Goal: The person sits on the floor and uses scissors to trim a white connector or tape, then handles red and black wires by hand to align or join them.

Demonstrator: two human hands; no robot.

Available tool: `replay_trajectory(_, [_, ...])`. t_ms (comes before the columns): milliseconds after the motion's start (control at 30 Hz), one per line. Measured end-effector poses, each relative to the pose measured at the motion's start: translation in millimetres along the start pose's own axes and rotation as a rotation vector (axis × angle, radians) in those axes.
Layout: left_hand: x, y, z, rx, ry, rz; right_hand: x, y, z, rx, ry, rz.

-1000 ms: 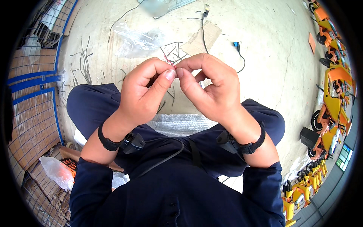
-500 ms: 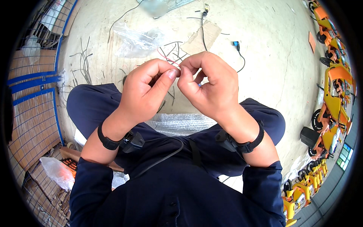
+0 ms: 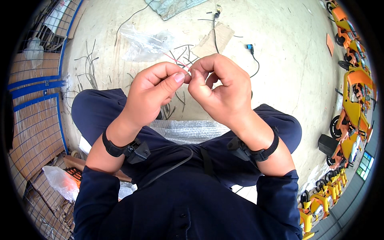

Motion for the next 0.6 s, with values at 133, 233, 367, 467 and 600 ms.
replay_trajectory(133, [2.3, -0.4, -6.6, 0.070, 0.068, -0.005, -1.5, 0.8, -0.1, -0.153, -0.229, -0.075])
replay_trajectory(233, [4.3, -1.3, -7.2, 0.055, 0.066, 0.021, -2.7, 1.9, 4.2, -0.258, -0.424, -0.158])
replay_trajectory(367, [3.7, -2.7, -7.8, -0.012, 0.001, 0.071, -6.6, -0.3, 1.8, -0.303, -0.455, -0.172])
replay_trajectory(467, [2.8, -2.4, -6.2, -0.008, -0.040, 0.082, -7.6, 0.3, 4.5, -0.317, -0.508, -0.162])
replay_trajectory(600, [1.9, -1.9, -10.3, 0.013, -0.014, 0.050, -8.4, 1.9, 7.0, -0.185, -0.476, -0.121])
Point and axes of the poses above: each hand's wrist, its own y-axis away from the middle knuckle, its own x-axis out of the back of the hand, z = x × y, the point moved 4 cm from there along -y, towards the middle knuckle, and after that the axes turned 9 degrees about -z, right-handed, at the moved point
